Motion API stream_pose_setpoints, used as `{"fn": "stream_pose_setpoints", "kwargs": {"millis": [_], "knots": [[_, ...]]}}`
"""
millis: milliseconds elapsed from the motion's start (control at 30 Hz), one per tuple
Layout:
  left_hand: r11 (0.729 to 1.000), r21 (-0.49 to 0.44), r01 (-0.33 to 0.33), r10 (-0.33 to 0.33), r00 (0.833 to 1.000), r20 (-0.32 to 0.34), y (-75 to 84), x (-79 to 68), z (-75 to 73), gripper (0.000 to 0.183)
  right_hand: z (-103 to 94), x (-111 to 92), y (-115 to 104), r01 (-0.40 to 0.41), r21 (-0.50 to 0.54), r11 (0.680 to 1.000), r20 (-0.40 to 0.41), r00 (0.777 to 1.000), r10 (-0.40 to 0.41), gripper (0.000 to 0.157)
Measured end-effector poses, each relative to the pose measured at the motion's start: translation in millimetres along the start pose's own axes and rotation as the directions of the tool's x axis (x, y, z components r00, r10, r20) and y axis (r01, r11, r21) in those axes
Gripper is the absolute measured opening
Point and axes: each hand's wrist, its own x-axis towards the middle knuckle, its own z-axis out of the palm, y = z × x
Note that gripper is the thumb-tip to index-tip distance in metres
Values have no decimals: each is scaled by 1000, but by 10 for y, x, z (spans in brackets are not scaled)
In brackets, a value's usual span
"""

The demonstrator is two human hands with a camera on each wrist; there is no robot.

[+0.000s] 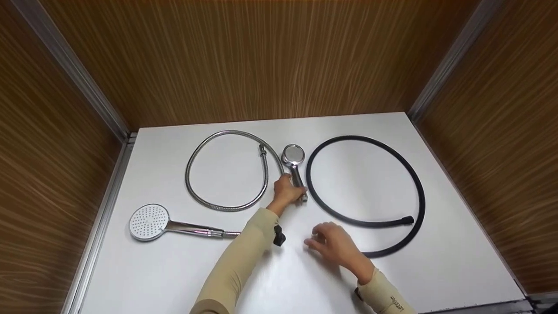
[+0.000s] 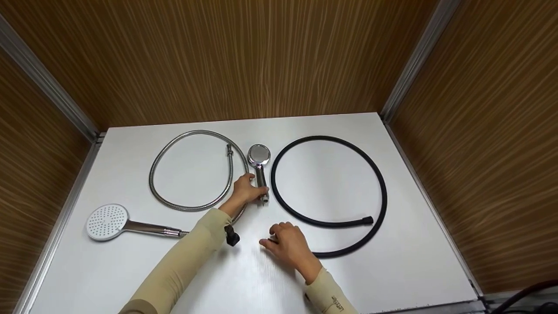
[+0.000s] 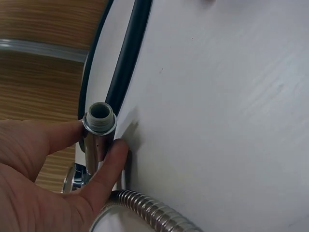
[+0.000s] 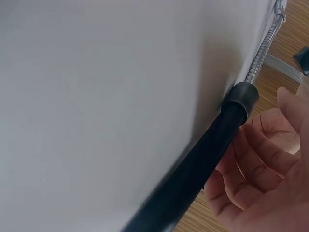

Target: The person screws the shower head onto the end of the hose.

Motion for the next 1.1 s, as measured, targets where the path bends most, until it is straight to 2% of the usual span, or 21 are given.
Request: {"fn": "stream_pose_setpoints", "kwargs": {"millis": [100, 233, 300, 467, 533, 767, 867, 1000, 1100], "knots": [[985, -151, 84, -76, 995, 60, -8, 12, 5, 56, -10, -14, -1, -18, 9, 1000, 29, 999, 18, 26], [909, -369, 194, -152, 979, 139, -11, 15, 8, 50, -25, -32, 8, -8, -1, 1000, 43, 999, 8, 29], [882, -420, 216, -160, 973, 166, -12, 9, 7, 46, -31, -47, 16, -2, -12, 1000, 52, 999, 2, 30], [876, -429, 221, -144, 968, 205, -23, 7, -5, 24, -49, -87, 30, -13, -15, 1000, 87, 996, 15, 31], [866, -444, 230, -140, 964, 226, -30, 14, -7, 17, -56, -101, 33, -26, -11, 1000, 106, 994, 27, 30], [814, -512, 275, -125, 943, 308, -36, 43, -17, 17, -79, -97, 27, -97, -4, 995, 166, 981, 96, 23], [787, -533, 310, -129, 928, 349, -55, 60, -12, 17, -74, -90, 22, -105, -2, 994, 168, 980, 104, 21], [736, -559, 382, -151, 897, 415, -95, 82, -13, 17, -61, -89, 12, -111, -6, 994, 152, 982, 111, 18], [723, -560, 404, -158, 887, 434, -123, 97, -4, 16, -48, -89, 7, -131, -8, 991, 134, 982, 131, 17]]}}
